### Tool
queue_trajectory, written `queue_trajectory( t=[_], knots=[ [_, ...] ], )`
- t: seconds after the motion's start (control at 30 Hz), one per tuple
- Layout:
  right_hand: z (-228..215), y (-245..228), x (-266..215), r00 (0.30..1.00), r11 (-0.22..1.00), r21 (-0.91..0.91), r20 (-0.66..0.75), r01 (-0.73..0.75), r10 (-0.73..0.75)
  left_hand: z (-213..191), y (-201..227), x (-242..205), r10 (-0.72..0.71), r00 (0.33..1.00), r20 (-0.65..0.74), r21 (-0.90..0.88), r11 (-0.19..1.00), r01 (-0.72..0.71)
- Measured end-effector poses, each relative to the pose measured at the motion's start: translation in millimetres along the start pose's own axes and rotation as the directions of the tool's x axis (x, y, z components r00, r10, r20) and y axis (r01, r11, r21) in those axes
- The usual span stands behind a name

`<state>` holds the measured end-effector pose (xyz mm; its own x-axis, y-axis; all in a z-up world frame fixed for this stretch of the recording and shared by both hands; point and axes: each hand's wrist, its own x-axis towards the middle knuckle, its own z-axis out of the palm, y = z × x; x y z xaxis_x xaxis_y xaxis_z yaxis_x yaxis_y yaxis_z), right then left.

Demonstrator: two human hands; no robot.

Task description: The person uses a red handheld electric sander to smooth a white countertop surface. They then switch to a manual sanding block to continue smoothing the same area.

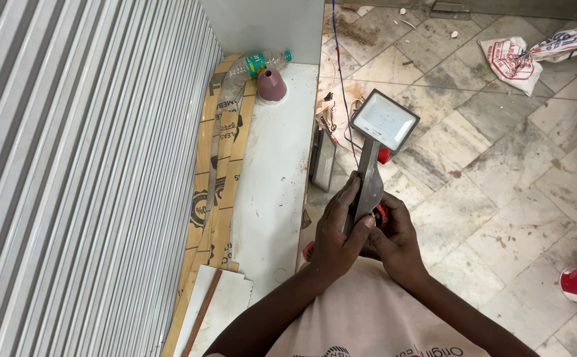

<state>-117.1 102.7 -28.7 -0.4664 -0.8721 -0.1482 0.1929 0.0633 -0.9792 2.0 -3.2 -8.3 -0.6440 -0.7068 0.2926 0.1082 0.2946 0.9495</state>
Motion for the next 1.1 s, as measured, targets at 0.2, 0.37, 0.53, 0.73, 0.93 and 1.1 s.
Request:
queue_trajectory(
  t=[0.2,0.37,0.53,0.73,0.93,1.1],
  knots=[
    [9.1,-1.2,14.1,0.997,0.997,-0.076,-0.074,0.019,-0.024,-2.8,-10.1,-4.3,-0.242,0.97,-0.022,-0.153,0.96,0.236],
    [17.1,6.1,40.8,0.976,0.783,-0.607,-0.053,0.137,-0.211,-3.4,-42.7,2.7,-0.455,0.888,0.063,-0.618,0.681,0.393],
    [18.4,32.8,70.5,0.996,0.799,-0.599,-0.035,0.049,-0.087,-1.7,-95.1,9.4,-0.6,0.791,0.123,-0.77,0.444,0.457],
    [10.8,89.9,118.6,0.993,0.818,-0.571,-0.045,0.065,-0.111,-5.5,-177.1,25.0,-0.627,0.763,0.158,-0.667,0.502,0.551],
    [13.5,141.8,214.9,0.995,0.77,-0.635,-0.023,0.063,-0.101,-38.1,-258.4,90.2,-0.389,0.918,-0.081,0.259,0.881,0.397],
    [22.2,186.2,267.0,0.998,0.76,-0.648,-0.008,0.047,-0.068,-58.6,-322.5,130.4,-0.218,0.976,0.001,0.552,0.814,0.181]
  ],
)
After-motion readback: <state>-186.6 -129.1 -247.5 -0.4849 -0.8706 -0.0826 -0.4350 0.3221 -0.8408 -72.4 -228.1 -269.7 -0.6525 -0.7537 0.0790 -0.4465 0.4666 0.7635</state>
